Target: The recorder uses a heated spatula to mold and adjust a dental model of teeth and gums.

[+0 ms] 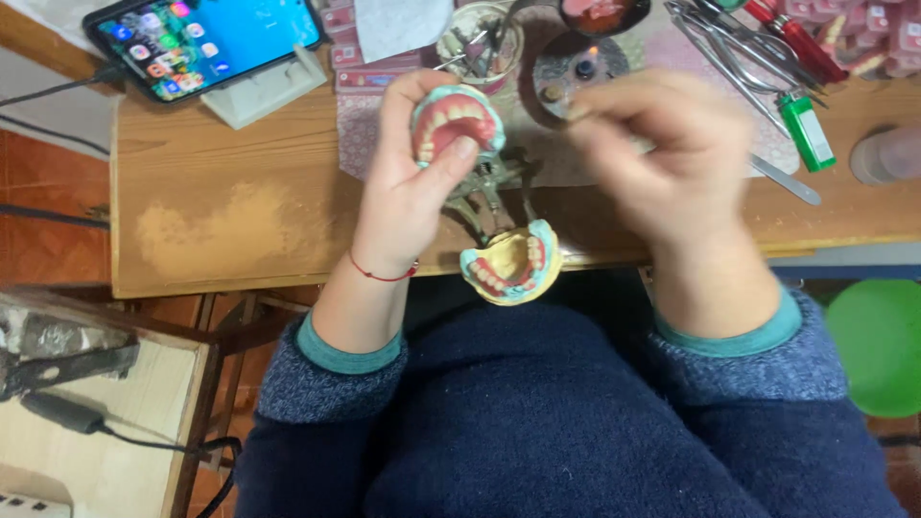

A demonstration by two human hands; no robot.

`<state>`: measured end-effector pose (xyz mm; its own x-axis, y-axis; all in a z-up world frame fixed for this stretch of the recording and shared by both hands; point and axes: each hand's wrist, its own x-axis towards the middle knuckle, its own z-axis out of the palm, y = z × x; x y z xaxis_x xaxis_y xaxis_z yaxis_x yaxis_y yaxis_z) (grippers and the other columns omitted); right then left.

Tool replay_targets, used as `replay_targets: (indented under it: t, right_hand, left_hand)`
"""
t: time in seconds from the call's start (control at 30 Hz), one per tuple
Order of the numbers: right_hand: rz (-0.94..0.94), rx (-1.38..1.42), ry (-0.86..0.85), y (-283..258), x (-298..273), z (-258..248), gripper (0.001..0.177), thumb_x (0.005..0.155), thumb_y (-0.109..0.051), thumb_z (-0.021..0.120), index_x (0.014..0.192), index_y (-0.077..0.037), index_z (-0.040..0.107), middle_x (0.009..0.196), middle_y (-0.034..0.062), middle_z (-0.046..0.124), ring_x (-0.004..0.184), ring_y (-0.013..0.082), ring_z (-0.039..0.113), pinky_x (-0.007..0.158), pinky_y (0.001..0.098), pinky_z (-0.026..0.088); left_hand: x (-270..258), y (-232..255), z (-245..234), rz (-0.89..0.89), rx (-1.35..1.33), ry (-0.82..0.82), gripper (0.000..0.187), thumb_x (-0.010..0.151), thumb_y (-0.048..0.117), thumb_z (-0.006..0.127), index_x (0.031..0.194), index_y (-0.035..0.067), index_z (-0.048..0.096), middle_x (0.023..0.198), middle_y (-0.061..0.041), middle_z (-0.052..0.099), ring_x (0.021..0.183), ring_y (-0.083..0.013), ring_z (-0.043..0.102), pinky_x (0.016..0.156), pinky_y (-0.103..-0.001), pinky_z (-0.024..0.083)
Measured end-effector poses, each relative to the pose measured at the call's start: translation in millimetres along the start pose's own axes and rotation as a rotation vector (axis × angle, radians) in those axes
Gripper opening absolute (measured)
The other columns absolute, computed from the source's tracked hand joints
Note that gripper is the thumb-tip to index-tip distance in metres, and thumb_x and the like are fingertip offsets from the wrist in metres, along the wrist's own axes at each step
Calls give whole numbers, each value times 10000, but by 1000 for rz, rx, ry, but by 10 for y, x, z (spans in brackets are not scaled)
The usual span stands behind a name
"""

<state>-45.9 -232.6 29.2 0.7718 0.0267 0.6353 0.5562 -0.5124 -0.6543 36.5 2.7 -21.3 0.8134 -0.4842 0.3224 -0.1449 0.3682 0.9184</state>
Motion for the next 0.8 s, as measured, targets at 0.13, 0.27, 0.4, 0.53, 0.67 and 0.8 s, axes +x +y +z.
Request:
replay_targets:
  t: [0.13,0.27,0.4,0.53,0.67,0.8]
  right_hand:
    - [400,144,287,231,-112,-592,61,981,2,768,1028,10,731,881,99,710,671,117,637,613,225,491]
    - [249,-783,-66,644,-225,-949,112,914,-113,804,966,-15,787,800,140,710,701,251,680,667,358,532]
    - [249,-1082,-268,1043,-459,-1053,222,922,-373,819,941,-152,830,764,96,711,714,291,677,653,399,545]
    - [202,-1120,-243,655,-286,-996,224,894,-358,870,952,-144,840,747,118,705,657,298,676,600,391,540]
    - [236,-808,-189,438,-242,-961,143,936,-202,845,981,-75,798,834,138,711,715,292,691,656,384,544]
    - [75,-737,-273,420,-241,-886,186,847,-147,852,969,-54,747,827,127,690,753,320,684,643,415,532]
  left_hand:
    - [15,-1,-8,-25,-45,-9,412,1073,56,672,1411,54,436,1202,-47,613,1120,-116,623,1039,-258,524]
    - [51,-22,43,-54,-27,95,423,1049,25,696,1408,29,473,1188,-53,642,1101,-116,626,1041,-261,517]
    - [70,-32,60,-47,-47,136,435,1036,1,721,1411,16,502,1212,-59,650,1104,-119,635,1046,-270,527]
    - [75,-10,72,-38,-34,104,444,1039,-17,730,1423,6,509,1211,-65,660,1116,-122,642,1047,-268,528]
    - [104,-3,120,-77,0,97,431,1017,-2,713,1394,4,504,1245,-58,672,1120,-121,654,1062,-286,547]
    - [113,-78,104,-116,46,103,381,1027,21,700,1359,0,514,1211,-57,685,1106,-111,656,1026,-269,547]
